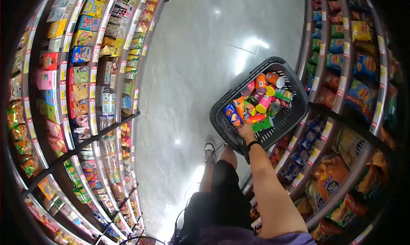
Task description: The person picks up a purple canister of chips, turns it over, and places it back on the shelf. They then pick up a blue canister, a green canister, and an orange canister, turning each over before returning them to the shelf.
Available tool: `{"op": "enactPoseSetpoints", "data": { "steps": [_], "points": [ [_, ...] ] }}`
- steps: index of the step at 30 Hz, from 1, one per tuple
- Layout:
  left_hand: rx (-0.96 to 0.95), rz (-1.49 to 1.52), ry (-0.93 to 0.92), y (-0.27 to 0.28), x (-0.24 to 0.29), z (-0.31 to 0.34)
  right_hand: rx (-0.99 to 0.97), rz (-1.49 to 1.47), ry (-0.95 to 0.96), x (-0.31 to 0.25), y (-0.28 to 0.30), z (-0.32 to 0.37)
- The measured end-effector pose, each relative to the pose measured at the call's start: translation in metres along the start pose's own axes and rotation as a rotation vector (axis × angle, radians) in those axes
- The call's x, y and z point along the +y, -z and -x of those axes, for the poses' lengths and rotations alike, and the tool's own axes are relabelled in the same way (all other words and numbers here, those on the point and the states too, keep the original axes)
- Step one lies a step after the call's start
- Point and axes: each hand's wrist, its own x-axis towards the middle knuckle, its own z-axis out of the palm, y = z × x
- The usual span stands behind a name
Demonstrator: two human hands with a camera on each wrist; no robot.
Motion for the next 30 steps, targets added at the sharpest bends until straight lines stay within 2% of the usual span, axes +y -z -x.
{"op": "enactPoseSetpoints", "data": {
  "steps": [3,4,7,11,14,17,18,21,25,26,30],
  "points": [
    [0.005,-0.039,0.013,-0.024,0.034,0.009,-0.056,-0.046,0.013,0.019,-0.013,-0.027],
    [0.006,-0.047,0.017,-0.029,0.042,0.013,-0.144,-0.033,-0.012,0.031,-0.021,-0.04],
    [0.015,-0.07,0.024,-0.034,0.05,0.019,-0.088,0.232,-0.013,0.029,-0.028,-0.046],
    [0.029,-0.091,0.008,-0.04,0.059,0.026,-0.152,0.215,0.009,0.035,-0.03,-0.069],
    [0.03,-0.108,-0.012,-0.044,0.067,0.027,-0.481,0.139,0.015,0.019,0.007,-0.063],
    [0.024,-0.12,-0.039,-0.048,0.075,0.028,-0.402,-0.086,0.23,0.1,-0.076,-0.111],
    [0.024,-0.127,-0.046,-0.047,0.075,0.027,-0.408,0.019,0.178,0.054,-0.025,-0.072],
    [0.026,-0.14,-0.061,-0.043,0.072,0.026,-0.37,0.282,0.184,0.035,-0.021,-0.054],
    [0.028,-0.162,-0.07,-0.035,0.06,0.038,-0.096,-0.09,0.021,0.054,-0.069,-0.04],
    [0.029,-0.165,-0.075,-0.032,0.056,0.041,-0.243,-0.122,-0.073,0.033,-0.041,-0.025],
    [0.022,-0.164,-0.166,-0.023,0.04,0.049,-0.093,-0.177,-0.086,0.021,-0.042,0.006]
  ]
}}
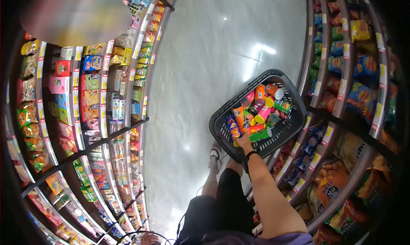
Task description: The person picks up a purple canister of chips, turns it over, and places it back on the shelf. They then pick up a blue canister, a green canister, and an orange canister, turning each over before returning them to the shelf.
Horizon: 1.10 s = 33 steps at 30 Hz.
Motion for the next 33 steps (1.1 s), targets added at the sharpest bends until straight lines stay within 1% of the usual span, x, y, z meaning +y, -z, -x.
{"op": "enactPoseSetpoints", "data": {
  "steps": [1,3,4,5,7,8,9,10,11,12,13,14,15,17,18,19,21,23,24,25,27,28,29,30,31,32,33],
  "points": [
    [0.004,0.005,-0.043,0.002,-0.005,-0.004,0.072,-0.049,0.123,-0.008,0.01,0.022],
    [0.056,-0.013,-0.12,0.004,-0.008,-0.013,0.05,-0.147,0.022,-0.031,0.038,0.068],
    [0.084,-0.021,-0.161,0.009,-0.009,-0.02,0.049,-0.07,-0.012,-0.039,0.054,0.091],
    [0.017,-0.021,-0.264,0.022,-0.01,-0.035,0.054,0.001,-0.04,-0.048,0.067,0.109],
    [0.138,-0.228,-0.516,0.03,-0.004,-0.061,-0.078,-0.257,0.193,-0.029,0.081,0.122],
    [0.13,-0.125,-0.575,0.029,0.008,-0.068,-0.078,-0.214,0.282,-0.034,0.097,0.138],
    [0.121,-0.017,-0.628,0.026,0.029,-0.07,-0.08,-0.162,0.37,-0.042,0.114,0.157],
    [0.111,0.092,-0.674,0.024,0.051,-0.062,-0.035,-0.078,0.297,-0.051,0.133,0.174],
    [0.126,0.232,-0.68,0.026,0.06,-0.074,0.001,0.004,0.221,-0.06,0.147,0.193],
    [0.161,0.245,-0.733,0.022,0.088,-0.056,0.035,-0.024,0.356,-0.067,0.159,0.212],
    [0.19,0.193,-0.796,0.023,0.118,-0.036,0.064,-0.057,0.499,-0.079,0.168,0.223],
    [0.221,0.142,-0.857,0.029,0.141,-0.021,0.106,0.043,0.496,-0.093,0.178,0.233],
    [0.192,0.206,-0.9,0.037,0.154,-0.023,0.161,0.144,0.487,-0.107,0.184,0.244],
    [0.095,0.322,-0.997,0.047,0.187,-0.04,0.194,0.08,0.534,-0.132,0.192,0.273],
    [0.1,0.316,-1.038,0.053,0.21,-0.037,0.167,0.043,0.626,-0.146,0.194,0.281],
    [0.098,0.302,-1.081,0.061,0.233,-0.031,0.165,-0.028,0.711,-0.167,0.196,0.311],
    [0.117,0.246,-1.173,0.079,0.277,-0.022,0.156,0.01,0.841,-0.198,0.189,0.332],
    [0.158,0.165,-1.279,0.097,0.319,-0.014,0.25,0.103,0.949,-0.254,0.183,0.39],
    [0.143,0.16,-1.366,0.104,0.341,-0.006,0.279,0.071,0.973,-0.28,0.176,0.414],
    [0.128,0.148,-1.383,0.11,0.357,0.001,0.325,0.031,0.986,-0.3,0.168,0.439],
    [0.095,0.101,-1.437,0.122,0.396,0.007,0.228,-0.1,0.975,-0.35,0.164,0.485],
    [0.035,0.048,-1.509,0.127,0.411,-0.003,0.173,-0.178,0.905,-0.38,0.167,0.527],
    [-0.112,0.099,-1.539,0.131,0.428,-0.001,0.097,-0.259,0.84,-0.402,0.165,0.559],
    [-0.255,0.15,-1.548,0.131,0.44,0.004,0.087,-0.316,0.928,-0.412,0.162,0.56],
    [-0.398,0.202,-1.542,0.132,0.451,0.007,0.073,-0.349,0.96,-0.42,0.161,0.566],
    [-0.6,0.227,-1.489,0.133,0.464,0.003,0.056,-0.379,0.989,-0.429,0.162,0.577],
    [-0.686,0.227,-1.439,0.133,0.471,0.016,0.038,-0.406,1.019,-0.436,0.164,0.588]
  ]
}}
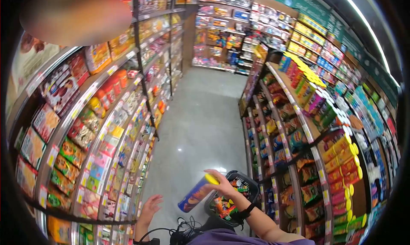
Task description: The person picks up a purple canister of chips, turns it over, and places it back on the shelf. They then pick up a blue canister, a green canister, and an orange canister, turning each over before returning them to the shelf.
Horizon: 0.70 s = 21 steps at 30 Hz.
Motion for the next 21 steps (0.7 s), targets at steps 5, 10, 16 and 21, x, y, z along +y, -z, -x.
{"op": "enactPoseSetpoints", "data": {
  "steps": [5,10,16,21],
  "points": [
    [-0.253,-0.029,0.102,-0.033,0.039,-0.029,0.1,-0.561,-0.047,-0.043,-0.017,0.014],
    [-0.43,0.078,0.235,-0.039,0.036,-0.069,0.198,-0.612,0.033,-0.053,-0.012,0.01],
    [-0.391,0.205,0.177,-0.053,0.059,-0.122,0.27,-0.59,0.068,-0.043,0.011,-0.021],
    [-0.431,0.102,0.248,-0.033,0.068,-0.196,0.318,-0.637,0.155,-0.034,0.033,-0.069]
  ]
}}
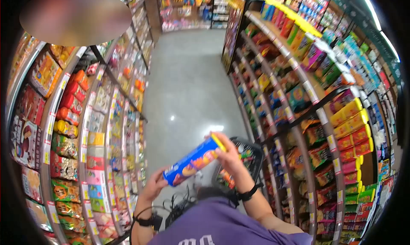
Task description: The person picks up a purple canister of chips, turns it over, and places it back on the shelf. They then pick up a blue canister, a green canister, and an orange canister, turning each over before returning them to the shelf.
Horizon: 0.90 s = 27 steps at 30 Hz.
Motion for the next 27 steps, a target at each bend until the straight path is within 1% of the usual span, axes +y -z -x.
{"op": "enactPoseSetpoints", "data": {
  "steps": [1,3,6,9,11,12,13,14,15,17,18,19,21,23,27],
  "points": [
    [-0.037,0.022,-0.032,0.001,0.013,-0.014,-0.033,-0.063,0.038,0.001,0.003,-0.012],
    [-0.039,0.009,0.058,0.0,0.039,-0.03,-0.047,-0.198,0.052,-0.013,-0.003,-0.032],
    [-0.095,-0.052,0.083,-0.008,0.084,-0.07,-0.064,-0.416,0.051,-0.025,-0.007,-0.063],
    [-0.167,-0.024,0.147,-0.003,0.098,-0.102,-0.093,-0.503,0.021,-0.027,-0.001,-0.095],
    [-0.246,0.047,0.204,0.007,0.101,-0.119,-0.081,-0.418,-0.055,-0.032,-0.001,-0.111],
    [-0.337,0.046,0.202,0.013,0.103,-0.129,-0.08,-0.362,-0.104,-0.036,-0.001,-0.119],
    [-0.37,0.048,0.215,0.017,0.107,-0.135,-0.081,-0.302,-0.152,-0.04,-0.003,-0.127],
    [-0.404,0.049,0.22,0.019,0.115,-0.143,-0.09,-0.284,-0.122,-0.042,-0.008,-0.136],
    [-0.441,0.047,0.217,0.021,0.121,-0.153,-0.101,-0.285,-0.161,-0.042,-0.012,-0.142],
    [-0.48,0.024,0.217,0.04,0.119,-0.168,-0.141,-0.254,-0.219,-0.043,-0.014,-0.155],
    [-0.521,0.054,0.247,0.046,0.12,-0.177,-0.177,-0.226,-0.212,-0.04,-0.016,-0.164],
    [-0.553,0.037,0.223,0.044,0.129,-0.188,-0.203,-0.186,-0.244,-0.034,-0.012,-0.171],
    [-0.545,0.036,0.23,0.051,0.132,-0.205,-0.23,0.001,-0.285,-0.039,-0.02,-0.182],
    [-0.58,0.088,0.209,0.056,0.135,-0.223,-0.227,0.042,-0.295,-0.048,-0.028,-0.197],
    [-0.607,0.103,0.166,0.063,0.164,-0.268,-0.206,0.111,-0.235,-0.059,-0.027,-0.238]
  ]
}}
